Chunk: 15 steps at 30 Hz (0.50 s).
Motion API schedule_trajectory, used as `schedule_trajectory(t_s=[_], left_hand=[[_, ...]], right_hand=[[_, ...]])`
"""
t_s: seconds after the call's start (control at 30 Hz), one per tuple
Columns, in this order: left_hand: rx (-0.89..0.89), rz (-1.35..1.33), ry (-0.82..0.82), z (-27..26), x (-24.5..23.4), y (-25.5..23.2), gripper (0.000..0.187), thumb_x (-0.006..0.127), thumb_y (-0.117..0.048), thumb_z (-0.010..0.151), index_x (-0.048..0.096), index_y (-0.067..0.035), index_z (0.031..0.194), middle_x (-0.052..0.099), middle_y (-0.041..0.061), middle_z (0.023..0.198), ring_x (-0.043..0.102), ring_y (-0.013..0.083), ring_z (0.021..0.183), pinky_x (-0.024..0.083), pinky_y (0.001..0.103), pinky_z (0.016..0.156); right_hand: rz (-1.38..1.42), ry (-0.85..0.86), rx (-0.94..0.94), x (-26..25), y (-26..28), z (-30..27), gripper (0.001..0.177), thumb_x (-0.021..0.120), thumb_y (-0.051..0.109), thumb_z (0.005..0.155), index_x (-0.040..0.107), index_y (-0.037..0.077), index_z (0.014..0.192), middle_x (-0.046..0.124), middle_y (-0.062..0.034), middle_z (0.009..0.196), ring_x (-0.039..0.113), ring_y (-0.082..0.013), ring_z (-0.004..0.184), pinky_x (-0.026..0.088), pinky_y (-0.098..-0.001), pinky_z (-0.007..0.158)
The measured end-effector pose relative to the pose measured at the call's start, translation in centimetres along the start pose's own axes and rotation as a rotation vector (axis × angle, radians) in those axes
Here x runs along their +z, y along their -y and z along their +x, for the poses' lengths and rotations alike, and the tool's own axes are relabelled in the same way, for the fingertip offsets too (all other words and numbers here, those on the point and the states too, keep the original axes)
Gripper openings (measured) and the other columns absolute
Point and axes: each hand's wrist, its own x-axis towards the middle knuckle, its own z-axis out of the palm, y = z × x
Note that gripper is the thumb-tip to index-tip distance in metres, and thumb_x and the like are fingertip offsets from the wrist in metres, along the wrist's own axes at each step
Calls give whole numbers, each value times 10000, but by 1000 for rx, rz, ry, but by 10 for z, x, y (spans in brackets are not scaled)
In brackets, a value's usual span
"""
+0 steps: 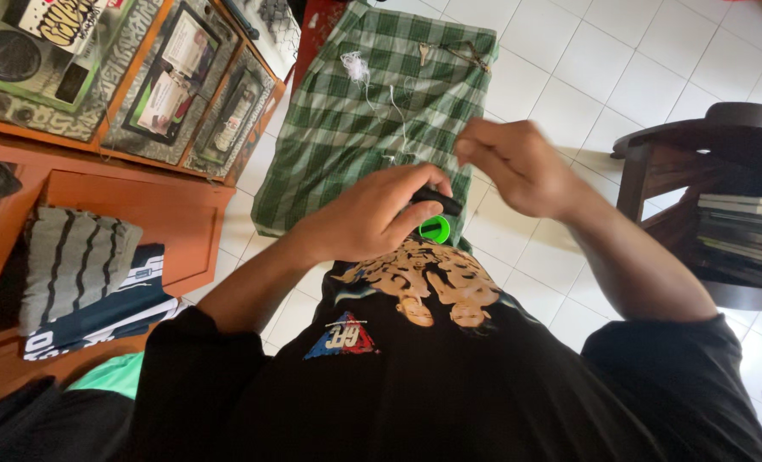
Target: The person untangles a white string by hand, pulling and separating strands to remove knots. They then insert the string into a small black cylindrical object and manipulate it to thread the string through.
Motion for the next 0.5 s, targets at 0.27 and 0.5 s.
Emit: schedule_trajectory(t_s=[0.27, 0.5], left_hand=[[-188, -173, -95, -2, -5, 7, 243, 540, -239, 1087, 543, -35, 1219, 679, 101, 931, 647, 204, 750, 521, 330, 672], [-90, -93, -10, -7, 2, 2, 187, 578, -187, 1093, 554, -38, 1203, 699, 98, 959, 677, 158, 853, 523, 329, 742]], right_hand=[[-5, 140, -104, 35, 29, -21, 101, 656, 53, 973, 685, 1, 891, 698, -130, 717, 675, -245, 619, 532, -384, 596], [167, -15, 26, 10, 2, -6, 136, 563, -1, 1043, 656, -14, 945, 694, -121, 814, 657, -211, 720, 552, -365, 648]])
